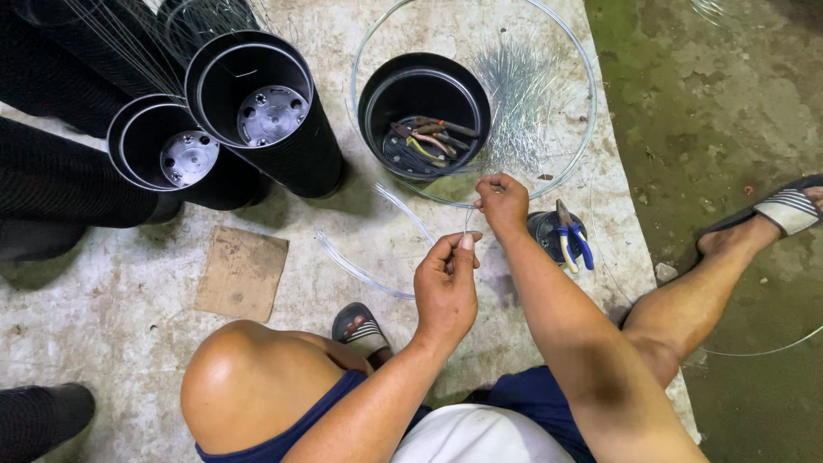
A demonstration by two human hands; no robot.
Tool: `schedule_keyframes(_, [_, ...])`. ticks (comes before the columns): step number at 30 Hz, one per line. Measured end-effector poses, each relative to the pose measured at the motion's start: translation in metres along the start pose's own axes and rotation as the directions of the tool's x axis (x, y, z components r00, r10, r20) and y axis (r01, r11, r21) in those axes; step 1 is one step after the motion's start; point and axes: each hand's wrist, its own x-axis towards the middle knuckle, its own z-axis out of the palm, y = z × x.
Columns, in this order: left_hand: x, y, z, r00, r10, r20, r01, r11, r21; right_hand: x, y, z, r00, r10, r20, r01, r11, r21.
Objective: The person sits on the floor and repeatedly bends thin metal wires into loops, then uses pliers to cut and trim the wire ends. The person handles the wires by hand and with pliers, placing finished pieces aside.
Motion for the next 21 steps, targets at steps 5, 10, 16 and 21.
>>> schedule_keyframes(5, [-0.002,0.0,0.001,1.0,-0.002,0.007,0.002,1.0,0.002,-0.003,-0.016,0.004,1.0,0.012,0.016,-0.011,0.998,-0.064])
schedule_keyframes(10, [0.0,0.0,-0.001,1.0,0.017,0.004,-0.017,1.0,-0.011,-0.007,-0.028,0.006,1.0,-0.004,-0.011,0.002,0.991,-0.135])
schedule_keyframes(16, [-0.001,-0.001,0.002,1.0,0.008,0.016,-0.007,1.0,-0.012,-0.012,-0.026,-0.007,0.997,-0.072,-0.005,0.071,0.986,-0.151])
schedule_keyframes(21, [0.001,0.001,0.001,1.0,0.009,0.007,-0.009,1.0,0.007,-0.021,-0.034,-0.017,0.991,-0.126,-0.04,0.124,0.991,-0.055])
